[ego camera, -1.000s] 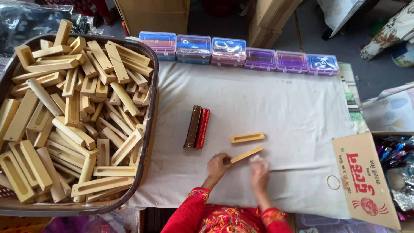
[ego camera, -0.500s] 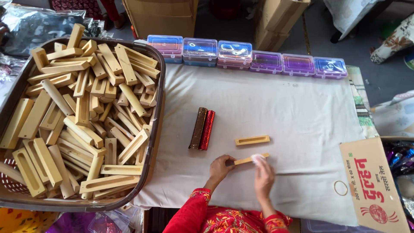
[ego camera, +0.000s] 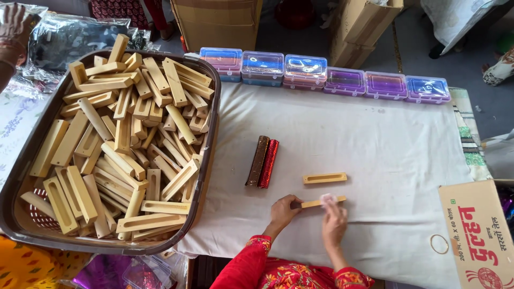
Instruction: The recorder is assembling small wooden frame components, wrapping them in foil, and placing them in containers.
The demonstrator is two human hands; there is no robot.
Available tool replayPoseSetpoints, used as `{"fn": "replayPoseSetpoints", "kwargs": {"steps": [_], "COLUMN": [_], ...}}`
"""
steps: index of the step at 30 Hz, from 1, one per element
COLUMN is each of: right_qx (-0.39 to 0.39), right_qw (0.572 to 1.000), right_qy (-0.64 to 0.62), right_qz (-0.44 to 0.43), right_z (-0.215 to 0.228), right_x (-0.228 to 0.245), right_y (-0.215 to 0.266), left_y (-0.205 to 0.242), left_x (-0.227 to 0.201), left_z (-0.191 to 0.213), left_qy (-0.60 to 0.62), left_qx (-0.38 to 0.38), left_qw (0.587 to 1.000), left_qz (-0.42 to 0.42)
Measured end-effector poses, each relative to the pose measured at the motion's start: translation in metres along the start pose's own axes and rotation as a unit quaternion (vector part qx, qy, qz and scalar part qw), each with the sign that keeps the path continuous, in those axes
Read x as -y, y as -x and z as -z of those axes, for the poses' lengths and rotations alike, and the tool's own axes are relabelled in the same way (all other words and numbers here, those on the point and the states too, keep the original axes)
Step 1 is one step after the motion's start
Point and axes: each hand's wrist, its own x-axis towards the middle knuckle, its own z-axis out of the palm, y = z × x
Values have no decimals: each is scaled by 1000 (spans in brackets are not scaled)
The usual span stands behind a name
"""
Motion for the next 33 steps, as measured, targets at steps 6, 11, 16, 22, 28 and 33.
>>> {"fn": "replayPoseSetpoints", "kwargs": {"steps": [6,11,16,22,28,33], "right_qx": [86,-14,-11,-4,-23,111], "right_qw": [976,993,1000,997,992,982], "right_qy": [-29,4,0,-24,-108,-19], "right_qz": [199,119,20,-73,59,153], "right_z": [6,40,42,45,33,29], "right_x": [11,-11,-20,-28,23,22], "right_y": [5,-43,-42,-29,-7,-9], "left_y": [-1,0,5,-10,-10,-16], "left_x": [5,-8,-8,18,22,36], "left_z": [-6,6,-1,-22,-15,-23], "left_qy": [11,15,45,210,291,327], "left_qx": [-6,19,4,36,123,124], "left_qw": [1000,999,999,977,935,923], "left_qz": [10,28,-5,25,162,162]}}
